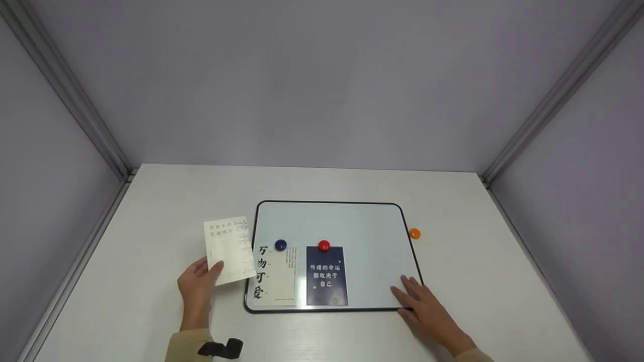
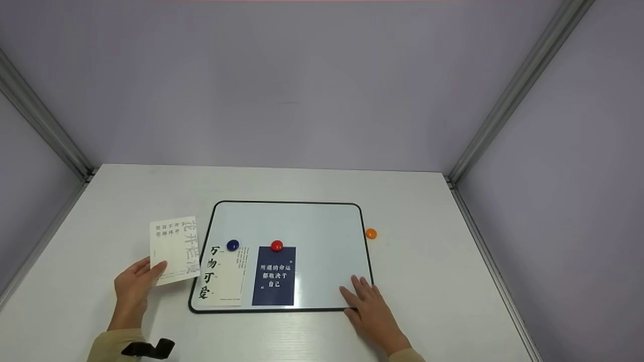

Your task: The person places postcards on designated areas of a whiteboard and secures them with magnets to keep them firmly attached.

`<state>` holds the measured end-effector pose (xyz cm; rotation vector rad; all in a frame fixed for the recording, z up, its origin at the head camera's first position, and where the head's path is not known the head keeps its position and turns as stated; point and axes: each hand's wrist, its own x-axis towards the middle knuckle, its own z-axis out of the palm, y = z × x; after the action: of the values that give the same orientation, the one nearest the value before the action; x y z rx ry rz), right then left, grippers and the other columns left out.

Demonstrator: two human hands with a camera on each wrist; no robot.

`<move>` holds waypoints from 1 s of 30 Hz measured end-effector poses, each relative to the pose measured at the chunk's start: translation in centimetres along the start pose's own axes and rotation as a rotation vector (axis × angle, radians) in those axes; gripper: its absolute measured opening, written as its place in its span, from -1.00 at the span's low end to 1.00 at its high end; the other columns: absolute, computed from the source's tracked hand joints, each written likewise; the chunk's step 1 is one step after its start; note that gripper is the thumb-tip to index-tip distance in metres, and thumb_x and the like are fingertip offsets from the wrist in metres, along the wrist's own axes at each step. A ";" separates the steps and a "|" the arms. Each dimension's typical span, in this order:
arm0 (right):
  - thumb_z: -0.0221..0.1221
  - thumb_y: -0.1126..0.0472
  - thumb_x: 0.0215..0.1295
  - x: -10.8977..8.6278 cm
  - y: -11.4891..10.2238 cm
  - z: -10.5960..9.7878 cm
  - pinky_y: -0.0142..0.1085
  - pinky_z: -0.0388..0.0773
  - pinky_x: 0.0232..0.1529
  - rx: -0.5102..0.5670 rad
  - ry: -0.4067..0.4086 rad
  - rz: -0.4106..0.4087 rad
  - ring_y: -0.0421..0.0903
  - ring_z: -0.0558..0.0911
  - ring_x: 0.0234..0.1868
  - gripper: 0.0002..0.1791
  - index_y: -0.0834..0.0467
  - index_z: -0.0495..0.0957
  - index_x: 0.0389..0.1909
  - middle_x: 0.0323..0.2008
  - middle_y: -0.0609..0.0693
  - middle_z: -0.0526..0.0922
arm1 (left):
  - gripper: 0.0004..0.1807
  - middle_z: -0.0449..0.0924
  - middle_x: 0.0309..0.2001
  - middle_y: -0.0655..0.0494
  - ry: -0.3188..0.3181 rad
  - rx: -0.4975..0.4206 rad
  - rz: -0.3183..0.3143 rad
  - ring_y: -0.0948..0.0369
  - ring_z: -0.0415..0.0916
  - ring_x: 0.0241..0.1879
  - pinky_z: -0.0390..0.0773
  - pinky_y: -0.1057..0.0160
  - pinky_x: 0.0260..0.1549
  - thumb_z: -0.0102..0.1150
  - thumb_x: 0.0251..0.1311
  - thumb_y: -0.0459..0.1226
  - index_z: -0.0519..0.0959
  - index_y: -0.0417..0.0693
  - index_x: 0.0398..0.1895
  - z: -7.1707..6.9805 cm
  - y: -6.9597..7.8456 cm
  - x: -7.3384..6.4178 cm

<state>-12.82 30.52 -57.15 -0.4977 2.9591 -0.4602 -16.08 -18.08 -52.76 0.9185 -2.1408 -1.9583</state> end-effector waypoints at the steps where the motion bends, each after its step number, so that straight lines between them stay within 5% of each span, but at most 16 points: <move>1: 0.15 0.05 0.32 0.0 0.0 0.0 -0.82 -0.69 0.26 0.003 -0.003 0.002 0.12 0.20 0.50 -0.43 -0.11 0.33 0.36 0.48 0.06 0.22 | -0.39 0.38 0.25 -0.45 -0.005 -0.012 -0.002 0.15 0.62 -0.09 0.43 0.67 -0.45 0.20 0.22 -0.29 0.31 -0.44 0.27 0.0 0.0 0.0; 12: 0.15 0.05 0.32 0.0 -0.1 -0.1 -0.81 -0.67 0.25 0.017 -0.018 0.021 0.09 0.18 0.51 -0.42 -0.13 0.33 0.36 0.49 0.04 0.21 | -0.39 0.39 0.27 -0.41 -0.059 -0.042 -0.011 0.40 0.53 -0.25 0.47 0.64 -0.40 0.19 0.22 -0.30 0.30 -0.41 0.29 0.7 0.4 -0.6; 16: 0.15 0.04 0.32 0.0 0.0 0.0 -0.35 -0.17 0.58 -0.006 0.011 -0.006 0.11 0.21 0.50 -0.43 -0.12 0.34 0.36 0.48 0.06 0.23 | -0.40 0.40 0.26 -0.41 -0.061 -0.020 -0.001 0.30 0.54 -0.18 0.47 0.64 -0.40 0.18 0.22 -0.30 0.30 -0.41 0.29 0.9 0.6 -0.8; 20: 0.14 0.03 0.33 -0.1 0.2 0.2 0.13 0.24 0.42 -0.030 0.041 -0.039 0.16 0.25 0.46 -0.45 -0.08 0.36 0.35 0.45 0.11 0.27 | -0.39 0.41 0.25 -0.43 -0.063 -0.003 0.018 0.18 0.58 -0.10 0.47 0.62 -0.40 0.19 0.23 -0.28 0.31 -0.43 0.28 1.3 0.7 -0.9; 30: 0.13 0.02 0.34 0.1 0.2 0.1 0.11 0.17 0.46 -0.015 0.002 0.000 0.12 0.20 0.50 -0.43 -0.12 0.33 0.37 0.48 0.07 0.22 | -0.44 0.48 0.19 -0.40 -0.058 0.028 0.022 0.25 0.57 -0.19 0.49 0.58 -0.40 0.18 0.20 -0.31 0.36 -0.41 0.24 2.2 0.7 -1.3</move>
<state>-12.94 30.65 -57.34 -0.4986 2.9671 -0.4390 -16.30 -15.55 -52.02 0.8483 -2.2045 -1.9737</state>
